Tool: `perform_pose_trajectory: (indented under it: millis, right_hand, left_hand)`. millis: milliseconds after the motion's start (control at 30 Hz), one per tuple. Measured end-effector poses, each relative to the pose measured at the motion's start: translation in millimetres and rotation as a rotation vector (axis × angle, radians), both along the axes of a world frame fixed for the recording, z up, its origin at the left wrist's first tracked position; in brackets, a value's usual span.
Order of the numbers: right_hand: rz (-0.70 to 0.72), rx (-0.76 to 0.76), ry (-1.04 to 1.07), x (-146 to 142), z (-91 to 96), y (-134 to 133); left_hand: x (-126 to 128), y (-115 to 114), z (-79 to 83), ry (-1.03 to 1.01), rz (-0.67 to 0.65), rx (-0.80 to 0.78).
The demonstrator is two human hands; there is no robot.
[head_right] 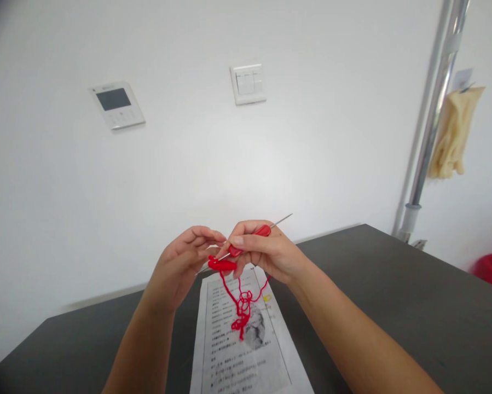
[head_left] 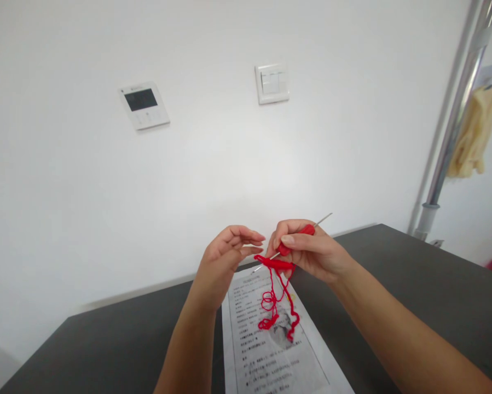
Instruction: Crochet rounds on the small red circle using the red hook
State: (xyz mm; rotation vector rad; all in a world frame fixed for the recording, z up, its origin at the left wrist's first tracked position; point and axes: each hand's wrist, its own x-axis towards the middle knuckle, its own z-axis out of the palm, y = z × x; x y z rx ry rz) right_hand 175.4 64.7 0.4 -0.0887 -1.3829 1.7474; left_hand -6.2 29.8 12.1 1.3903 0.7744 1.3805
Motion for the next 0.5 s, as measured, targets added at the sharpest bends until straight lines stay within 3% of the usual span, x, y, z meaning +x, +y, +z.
perform_pose_trajectory:
  millis: [133,333,400,500]
  right_hand:
    - [0.027,-0.047,0.044,-3.9,-2.4,4.2]
    - [0.044,-0.011,0.087,-2.3,-4.7,10.6]
    - [0.029,-0.021,0.082,-1.4,-4.9,10.8]
    - [0.009,-0.010,0.001,-2.7,-5.0,8.0]
  left_hand:
    - [10.2,-3.5,0.3,-0.338,-0.134,-0.141]
    - [5.1,-7.7,7.4,-0.637,-0.259,-0.256]
    - [-2.1,-14.0,13.5,-0.698,-0.282,-0.209]
    - [-7.3,-26.1,19.3,-0.683,-0.187,0.065]
